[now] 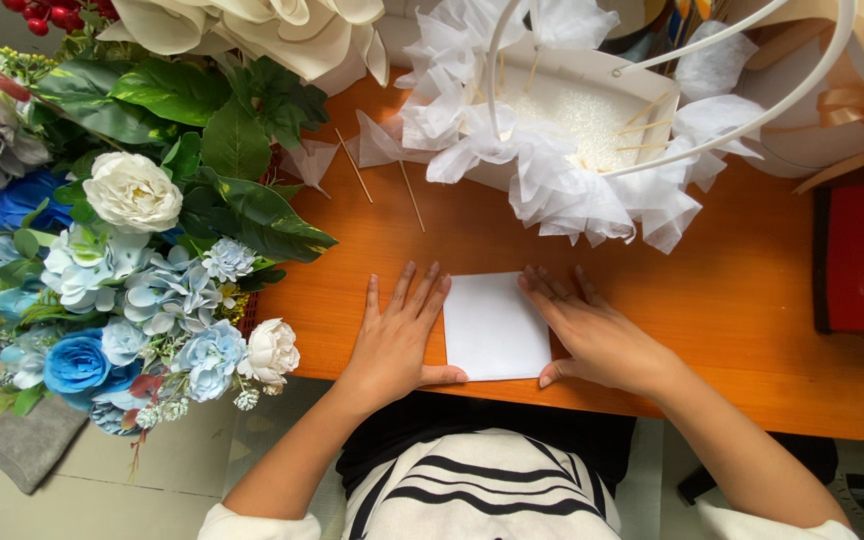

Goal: The person folds a large sheet of white tissue paper multiple times on an orange table, smoothing the creases with their hands. They then use scissors to trim the folded paper into a smaller shape.

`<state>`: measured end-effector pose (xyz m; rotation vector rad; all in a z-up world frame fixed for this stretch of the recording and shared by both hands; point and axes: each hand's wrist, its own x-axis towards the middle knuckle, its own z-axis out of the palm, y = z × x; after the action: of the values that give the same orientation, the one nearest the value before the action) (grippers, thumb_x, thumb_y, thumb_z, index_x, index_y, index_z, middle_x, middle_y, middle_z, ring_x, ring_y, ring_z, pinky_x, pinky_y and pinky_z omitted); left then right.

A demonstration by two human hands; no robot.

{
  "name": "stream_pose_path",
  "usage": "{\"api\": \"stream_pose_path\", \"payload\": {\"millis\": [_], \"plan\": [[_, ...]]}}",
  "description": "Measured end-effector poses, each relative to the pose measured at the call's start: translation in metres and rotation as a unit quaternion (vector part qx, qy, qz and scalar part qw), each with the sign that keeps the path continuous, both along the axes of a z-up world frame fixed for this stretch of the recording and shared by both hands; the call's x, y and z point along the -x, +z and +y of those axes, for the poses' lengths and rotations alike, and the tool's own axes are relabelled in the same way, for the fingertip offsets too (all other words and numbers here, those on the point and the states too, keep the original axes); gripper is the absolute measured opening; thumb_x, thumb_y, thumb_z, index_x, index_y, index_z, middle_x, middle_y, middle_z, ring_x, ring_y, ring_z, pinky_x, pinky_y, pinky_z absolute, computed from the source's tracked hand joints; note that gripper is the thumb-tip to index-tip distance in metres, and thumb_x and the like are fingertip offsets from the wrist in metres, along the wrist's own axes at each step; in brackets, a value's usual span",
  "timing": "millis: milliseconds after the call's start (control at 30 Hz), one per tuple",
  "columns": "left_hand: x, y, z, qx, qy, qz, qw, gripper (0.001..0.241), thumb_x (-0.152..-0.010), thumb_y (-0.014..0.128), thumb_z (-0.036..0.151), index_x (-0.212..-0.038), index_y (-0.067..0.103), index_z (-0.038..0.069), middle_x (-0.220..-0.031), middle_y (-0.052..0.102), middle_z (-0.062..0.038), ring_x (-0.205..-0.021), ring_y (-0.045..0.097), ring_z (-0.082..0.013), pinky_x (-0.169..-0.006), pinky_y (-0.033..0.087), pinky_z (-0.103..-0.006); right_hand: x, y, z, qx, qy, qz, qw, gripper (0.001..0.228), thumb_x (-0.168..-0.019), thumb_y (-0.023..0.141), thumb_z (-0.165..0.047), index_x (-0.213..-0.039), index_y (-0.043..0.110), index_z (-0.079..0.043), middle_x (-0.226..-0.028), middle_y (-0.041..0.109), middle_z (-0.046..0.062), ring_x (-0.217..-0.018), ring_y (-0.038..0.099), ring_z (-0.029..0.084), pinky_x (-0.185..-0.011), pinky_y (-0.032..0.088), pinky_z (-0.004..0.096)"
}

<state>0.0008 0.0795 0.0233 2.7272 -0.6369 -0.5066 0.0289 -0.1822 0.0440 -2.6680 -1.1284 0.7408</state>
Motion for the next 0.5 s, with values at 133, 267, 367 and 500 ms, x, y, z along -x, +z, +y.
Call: {"api": "stream_pose_path", "payload": {"millis": [133, 267, 367, 500], "plan": [[0.0, 0.001, 0.001, 0.007, 0.015, 0.005, 1.0, 0.118, -0.059, 0.058, 0.078, -0.144, 0.015, 0.009, -0.15, 0.009, -0.017, -0.138, 0.001, -0.0338, -0.102, -0.015, -0.0602, 0.001, 0.001, 0.002, 0.004, -0.004, -0.007, 1.0, 0.112, -0.062, 0.074, -0.056, -0.14, 0.017, 0.001, -0.145, 0.023, 0.02, -0.136, 0.019, 0.029, -0.108, 0.003, 0.053], [-0.001, 0.009, 0.003, 0.027, 0.014, 0.025, 0.999, 0.121, -0.053, 0.07, 0.069, -0.145, 0.016, 0.011, -0.149, 0.007, -0.023, -0.138, 0.0, -0.0378, -0.102, -0.01, -0.0625, 0.001, 0.003, 0.003, 0.0, -0.02, 0.002, 1.0, 0.114, -0.061, 0.075, -0.057, -0.141, 0.016, 0.0, -0.146, 0.023, 0.018, -0.136, 0.019, 0.027, -0.109, 0.003, 0.052], [-0.001, 0.01, 0.004, 0.049, 0.023, 0.027, 0.998, 0.123, -0.05, 0.077, 0.064, -0.143, 0.02, 0.007, -0.148, 0.01, -0.024, -0.138, 0.003, -0.0379, -0.102, -0.009, -0.062, 0.002, 0.002, 0.003, -0.011, -0.032, 0.008, 0.999, 0.115, -0.06, 0.076, -0.057, -0.141, 0.016, -0.001, -0.146, 0.024, 0.018, -0.136, 0.02, 0.027, -0.109, 0.004, 0.051], [0.002, 0.0, 0.002, 0.155, 0.125, -0.049, 0.979, 0.07, -0.075, 0.068, 0.046, -0.13, 0.043, 0.01, -0.138, 0.036, -0.014, -0.132, 0.03, -0.0286, -0.103, 0.012, -0.0581, 0.002, 0.002, 0.002, -0.044, -0.06, 0.008, 0.997, 0.118, -0.054, 0.079, -0.056, -0.139, 0.02, 0.0, -0.142, 0.032, 0.017, -0.135, 0.025, 0.026, -0.11, 0.008, 0.049]]}}
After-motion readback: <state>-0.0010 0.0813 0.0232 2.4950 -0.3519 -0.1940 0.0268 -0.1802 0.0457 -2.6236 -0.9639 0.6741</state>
